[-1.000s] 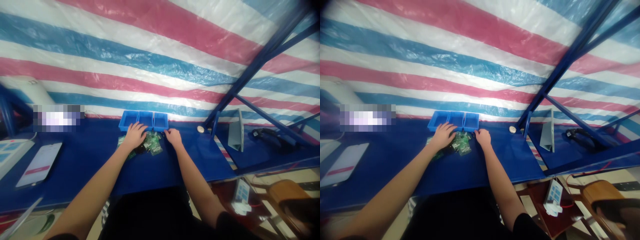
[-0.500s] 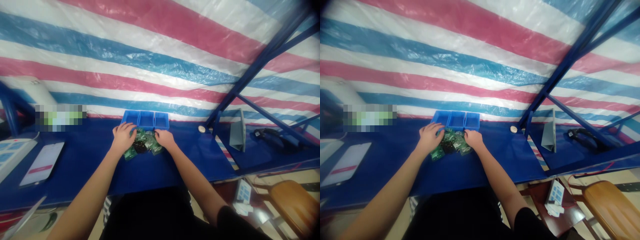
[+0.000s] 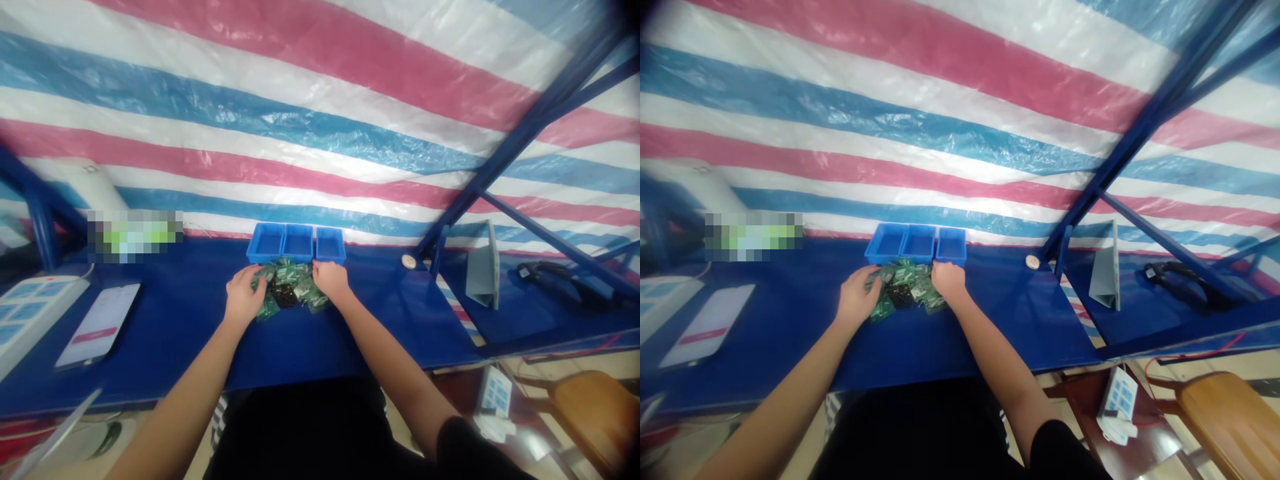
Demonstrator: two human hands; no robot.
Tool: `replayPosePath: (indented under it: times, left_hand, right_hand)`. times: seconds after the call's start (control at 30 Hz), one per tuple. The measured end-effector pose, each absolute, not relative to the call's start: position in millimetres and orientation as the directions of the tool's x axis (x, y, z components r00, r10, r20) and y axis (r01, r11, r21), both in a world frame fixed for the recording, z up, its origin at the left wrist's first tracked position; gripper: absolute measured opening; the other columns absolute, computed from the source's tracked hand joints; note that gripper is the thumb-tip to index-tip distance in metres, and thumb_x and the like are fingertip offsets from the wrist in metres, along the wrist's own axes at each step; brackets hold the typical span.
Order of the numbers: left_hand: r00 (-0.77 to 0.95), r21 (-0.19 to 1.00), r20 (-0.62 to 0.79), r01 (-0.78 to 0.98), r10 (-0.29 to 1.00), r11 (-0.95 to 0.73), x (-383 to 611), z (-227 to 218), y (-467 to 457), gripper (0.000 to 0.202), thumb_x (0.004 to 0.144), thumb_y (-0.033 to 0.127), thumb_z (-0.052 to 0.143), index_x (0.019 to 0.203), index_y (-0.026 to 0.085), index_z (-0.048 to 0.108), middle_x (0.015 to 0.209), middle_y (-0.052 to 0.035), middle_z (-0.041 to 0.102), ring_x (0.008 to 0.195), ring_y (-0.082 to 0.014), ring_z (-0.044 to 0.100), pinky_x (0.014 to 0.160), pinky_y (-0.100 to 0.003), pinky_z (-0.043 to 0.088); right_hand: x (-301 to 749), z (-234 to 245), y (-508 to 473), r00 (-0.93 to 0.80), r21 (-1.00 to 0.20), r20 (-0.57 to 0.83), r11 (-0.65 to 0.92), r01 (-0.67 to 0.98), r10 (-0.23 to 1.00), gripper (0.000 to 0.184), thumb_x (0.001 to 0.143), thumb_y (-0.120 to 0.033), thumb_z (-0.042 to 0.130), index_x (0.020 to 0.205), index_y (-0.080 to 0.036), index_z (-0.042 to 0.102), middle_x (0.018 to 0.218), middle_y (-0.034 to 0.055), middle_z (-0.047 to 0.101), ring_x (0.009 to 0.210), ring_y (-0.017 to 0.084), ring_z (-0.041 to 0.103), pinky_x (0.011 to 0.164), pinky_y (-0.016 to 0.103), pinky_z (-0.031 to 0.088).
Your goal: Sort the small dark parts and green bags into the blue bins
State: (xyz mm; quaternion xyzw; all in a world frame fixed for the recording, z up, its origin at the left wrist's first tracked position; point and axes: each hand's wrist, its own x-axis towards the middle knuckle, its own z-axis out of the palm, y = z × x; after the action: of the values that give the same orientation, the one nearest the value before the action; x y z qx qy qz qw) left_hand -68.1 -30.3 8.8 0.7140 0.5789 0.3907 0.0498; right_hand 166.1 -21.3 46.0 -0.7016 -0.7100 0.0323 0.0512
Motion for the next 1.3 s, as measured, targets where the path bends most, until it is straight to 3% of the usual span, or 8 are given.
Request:
replayPosePath:
  times: [0.13,0.37,0.57,0.77,0.9,1.0,1.13,1.3]
  left_hand:
    - [0.041,0.518,0.453,0.801,0.891,-0.300,-65,6,-32,0.035,0.091,0.039,0.045,0.120,0.022,0.058,0.129,-0.0089,0.060,0.124,-0.0264,0.051,0.102,-0.044,0.039]
    - [0.093,0.460,0.405,0.839,0.910,-0.291,-61,5,-36,0.038,0.092,0.040,0.044,0.125,0.024,0.053,0.133,-0.0105,0.056,0.126,-0.0287,0.048,0.101,-0.048,0.036]
    - [0.135,0.412,0.386,0.860,0.912,-0.302,-59,6,-37,0.038,0.092,0.041,0.043,0.125,0.025,0.053,0.132,-0.0103,0.057,0.125,-0.0295,0.049,0.100,-0.049,0.034]
    - [0.145,0.408,0.367,0.863,0.919,-0.299,-59,7,-37,0.038,0.092,0.041,0.041,0.125,0.025,0.053,0.131,-0.0107,0.058,0.124,-0.0298,0.049,0.100,-0.048,0.034]
    - [0.143,0.405,0.369,0.865,0.918,-0.297,-59,7,-37,0.038,0.092,0.041,0.041,0.125,0.025,0.053,0.131,-0.0104,0.058,0.125,-0.0296,0.049,0.100,-0.048,0.034]
    - [0.144,0.402,0.372,0.866,0.917,-0.299,-59,6,-37,0.038,0.092,0.041,0.041,0.125,0.026,0.053,0.132,-0.0103,0.058,0.124,-0.0294,0.049,0.099,-0.048,0.034]
    - [0.141,0.401,0.372,0.867,0.918,-0.296,-59,7,-37,0.038,0.092,0.041,0.041,0.124,0.026,0.053,0.131,-0.0105,0.058,0.124,-0.0293,0.050,0.100,-0.048,0.034]
    - [0.147,0.400,0.364,0.867,0.920,-0.297,-59,7,-36,0.037,0.092,0.041,0.040,0.124,0.026,0.054,0.130,-0.0109,0.059,0.124,-0.0298,0.050,0.099,-0.049,0.035]
  right_hand:
    - [162,44,-19,0.007,-0.130,0.006,-0.006,0.992,1.000,0.040,0.095,-0.032,0.037,0.133,-0.024,0.049,0.100,0.0136,0.070,0.090,0.028,0.068,0.079,0.038,0.049]
    - [165,44,-19,-0.020,-0.133,-0.029,0.016,0.991,0.999,0.034,0.096,-0.033,0.034,0.112,-0.022,0.062,0.102,0.0124,0.069,0.094,0.027,0.068,0.081,0.038,0.049]
    - [165,46,-20,-0.030,-0.130,-0.013,0.028,0.991,0.999,0.034,0.094,-0.032,0.038,0.118,-0.023,0.060,0.100,0.0114,0.070,0.092,0.027,0.068,0.079,0.037,0.049]
    - [166,48,-16,-0.079,-0.125,-0.043,0.073,0.989,0.996,0.032,0.094,-0.031,0.038,0.110,-0.024,0.065,0.102,0.0101,0.070,0.094,0.027,0.067,0.080,0.036,0.049]
    - [170,47,-21,-0.119,-0.156,-0.037,0.112,0.981,0.992,0.035,0.095,-0.033,0.037,0.118,-0.028,0.064,0.102,0.0088,0.071,0.094,0.025,0.067,0.082,0.035,0.048]
    - [179,47,-27,-0.127,-0.207,0.018,0.128,0.970,0.992,0.037,0.096,-0.034,0.039,0.126,-0.033,0.059,0.109,0.0057,0.071,0.100,0.023,0.066,0.087,0.033,0.047]
    - [201,45,-36,-0.102,-0.310,0.125,0.136,0.941,0.987,0.032,0.095,-0.032,0.041,0.118,-0.031,0.064,0.111,0.0014,0.070,0.102,0.020,0.063,0.090,0.029,0.045]
    - [231,34,-46,0.060,-0.269,0.220,0.002,0.963,0.974,0.025,0.092,-0.026,0.046,0.101,-0.020,0.068,0.106,0.0096,0.066,0.104,0.023,0.056,0.094,0.032,0.040]
